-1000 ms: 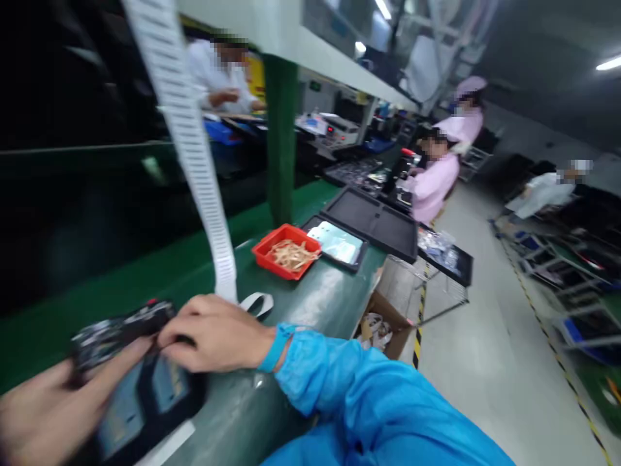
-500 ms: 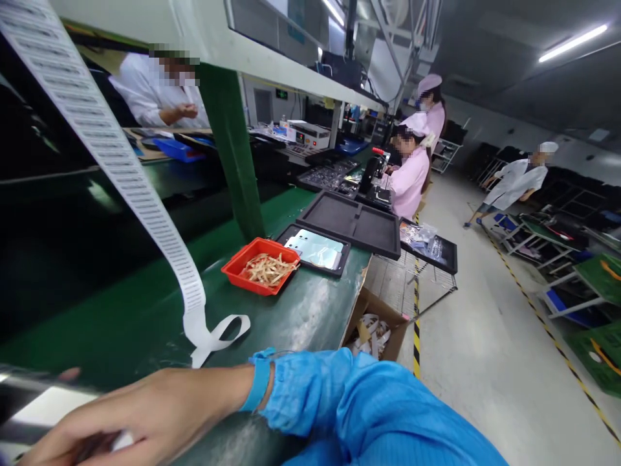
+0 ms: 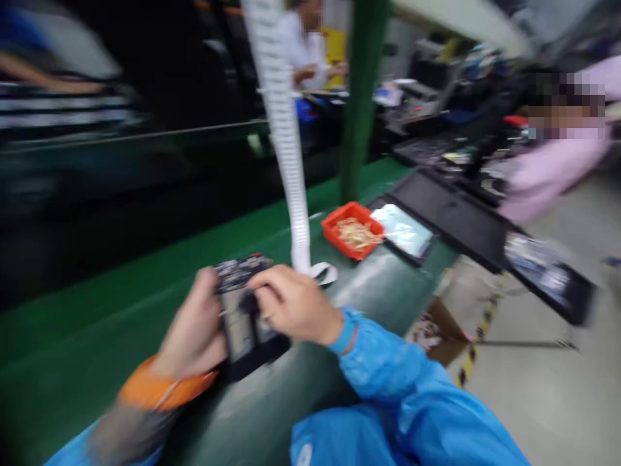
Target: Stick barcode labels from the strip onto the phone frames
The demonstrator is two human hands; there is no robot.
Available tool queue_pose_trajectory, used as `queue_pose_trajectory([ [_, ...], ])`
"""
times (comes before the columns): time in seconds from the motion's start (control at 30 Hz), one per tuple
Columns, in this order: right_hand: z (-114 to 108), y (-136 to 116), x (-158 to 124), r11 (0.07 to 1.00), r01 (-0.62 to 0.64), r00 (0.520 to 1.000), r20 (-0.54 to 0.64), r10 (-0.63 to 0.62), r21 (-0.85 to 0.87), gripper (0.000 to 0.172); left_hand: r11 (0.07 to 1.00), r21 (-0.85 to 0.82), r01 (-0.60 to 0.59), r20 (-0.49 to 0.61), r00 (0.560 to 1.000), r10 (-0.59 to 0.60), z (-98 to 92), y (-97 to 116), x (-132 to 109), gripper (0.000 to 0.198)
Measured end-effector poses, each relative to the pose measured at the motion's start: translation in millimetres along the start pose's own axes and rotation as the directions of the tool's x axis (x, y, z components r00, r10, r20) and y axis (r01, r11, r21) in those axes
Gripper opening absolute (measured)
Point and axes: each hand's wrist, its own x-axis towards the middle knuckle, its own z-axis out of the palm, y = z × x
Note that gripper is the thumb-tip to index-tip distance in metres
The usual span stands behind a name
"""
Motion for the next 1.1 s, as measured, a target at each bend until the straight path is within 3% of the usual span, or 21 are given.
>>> queue_pose_trajectory([
  [0.07,-0.2,4.2,-1.2,0.999,0.017,0.998,0.057,-0.015,-0.039,0.013,0.997,-0.08,-0.024,-0.098,0.995,0.016,-2.2,-4.3,1.8,0.058],
  [0.23,11.0,19.6,-0.5,0.986,0.108,0.992,0.077,-0.099,-0.123,0.011,0.987,-0.134,0.088,0.012,0.996,-0.087,-17.7,-5.0,13.4,0.073],
  [0.37,18.5,17.4,-4.1,0.975,0.168,0.983,0.099,-0.155,-0.143,0.012,0.994,-0.091,0.066,-0.029,0.997,-0.069,-19.9,-12.1,14.3,0.07],
  [0.6,19.6,16.7,2.0,0.992,0.112,0.985,0.138,-0.103,-0.059,0.01,0.999,0.006,-0.036,-0.142,0.989,0.036,-13.7,-12.7,10.4,0.062],
  [0.73,17.3,17.0,10.6,0.999,0.014,0.965,0.262,-0.026,0.05,0.012,0.998,0.058,-0.009,-0.184,0.983,0.02,-4.1,-12.8,5.4,0.056],
  [0.87,17.4,6.3,9.3,0.995,0.082,0.933,0.356,-0.054,-0.065,0.012,0.999,0.037,0.022,-0.275,0.962,-0.011,-1.5,-8.9,5.4,0.057],
  [0.93,2.4,-3.5,5.1,0.981,0.157,0.913,0.396,-0.102,-0.11,0.015,0.999,-0.007,-0.043,-0.283,0.958,0.039,-2.8,-2.3,5.8,0.061],
  [1.0,-31.7,-5.7,5.1,0.971,0.176,0.928,0.357,-0.108,-0.164,0.017,0.991,-0.054,-0.125,-0.267,0.958,0.106,-6.0,7.3,6.4,0.066],
  [1.07,-78.9,10.7,14.7,0.917,0.1,0.993,0.104,-0.065,-0.386,0.014,0.983,-0.069,-0.168,-0.241,0.959,0.147,-11.1,16.8,8.1,0.07],
  [1.1,-102.7,26.9,23.0,0.867,-0.003,0.997,-0.068,-0.036,-0.499,0.014,0.983,-0.067,-0.169,-0.219,0.964,0.151,-14.0,20.6,9.5,0.071],
])
